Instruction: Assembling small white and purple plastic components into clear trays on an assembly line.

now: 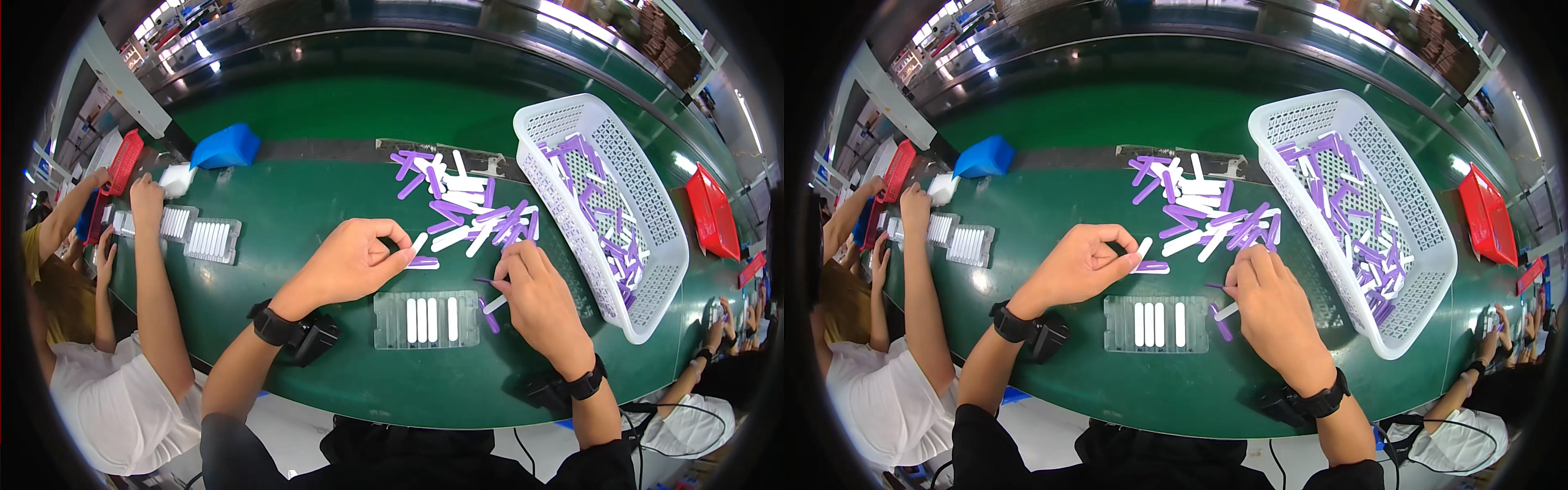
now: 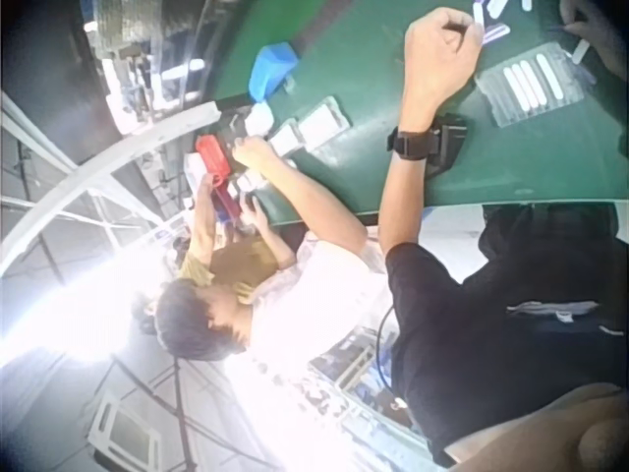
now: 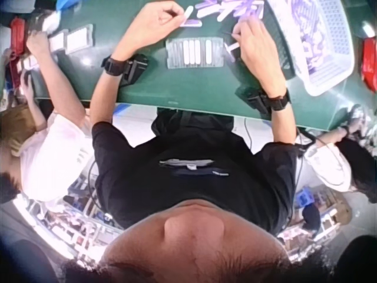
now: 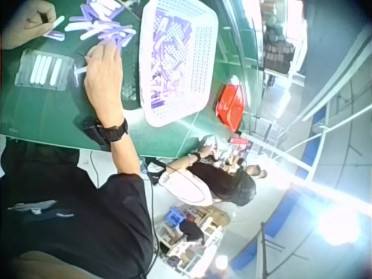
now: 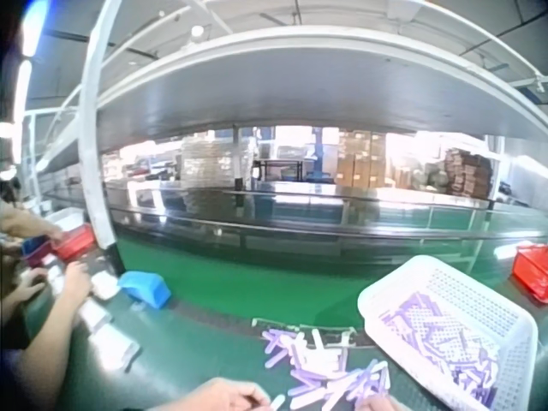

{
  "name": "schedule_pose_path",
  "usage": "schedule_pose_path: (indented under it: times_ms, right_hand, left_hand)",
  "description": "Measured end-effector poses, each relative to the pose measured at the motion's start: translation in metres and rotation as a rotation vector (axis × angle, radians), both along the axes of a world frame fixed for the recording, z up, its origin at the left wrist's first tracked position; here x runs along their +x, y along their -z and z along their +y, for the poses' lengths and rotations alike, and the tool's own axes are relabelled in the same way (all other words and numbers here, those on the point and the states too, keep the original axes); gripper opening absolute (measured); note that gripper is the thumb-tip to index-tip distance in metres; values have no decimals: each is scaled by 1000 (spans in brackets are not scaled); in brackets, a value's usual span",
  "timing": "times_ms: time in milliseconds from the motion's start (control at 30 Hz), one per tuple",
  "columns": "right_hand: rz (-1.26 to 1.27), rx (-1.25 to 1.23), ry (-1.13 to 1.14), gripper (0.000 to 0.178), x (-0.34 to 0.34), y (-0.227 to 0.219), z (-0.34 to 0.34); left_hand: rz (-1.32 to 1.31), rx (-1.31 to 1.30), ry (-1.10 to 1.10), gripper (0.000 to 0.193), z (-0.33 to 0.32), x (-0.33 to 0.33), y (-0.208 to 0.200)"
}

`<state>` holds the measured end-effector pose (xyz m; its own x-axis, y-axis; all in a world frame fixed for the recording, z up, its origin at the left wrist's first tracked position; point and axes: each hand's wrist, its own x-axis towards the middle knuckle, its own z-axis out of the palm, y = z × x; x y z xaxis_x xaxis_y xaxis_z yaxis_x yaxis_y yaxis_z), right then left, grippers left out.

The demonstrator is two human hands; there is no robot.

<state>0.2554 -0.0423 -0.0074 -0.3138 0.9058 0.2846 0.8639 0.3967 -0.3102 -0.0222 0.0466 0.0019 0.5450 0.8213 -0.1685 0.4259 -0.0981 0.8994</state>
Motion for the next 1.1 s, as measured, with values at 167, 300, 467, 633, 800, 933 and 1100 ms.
schedule_pose_path:
  times_ms: [167,300,467,633,800,933,1100]
  right_hand:
    - [317,-243,51,12,-3,2,4]
    - [1023,-671,16,16,-9,1,3]
    - [1085,-681,-13,17,-13,1,1]
    - [1127,-684,-30,15,-14,4,1]
    - [1175,-693,-69,13,-15,5,1]
    - [1179,-654,-121,12,-15,5,0]
    - [1175,-620,-127,11,-15,2,0]
  left_hand:
    - [-5,39,18,16,-2,0,6]
    - [-129,-27,19,12,-9,2,3]
    - [-222,-139,38,11,-15,7,0]
    - [-141,380,87,6,-21,10,1]
    - [44,1333,314,27,-25,-3,-16]
    - [43,1553,251,24,-33,-1,-18]
    - [5,1497,246,20,-33,-4,-22]
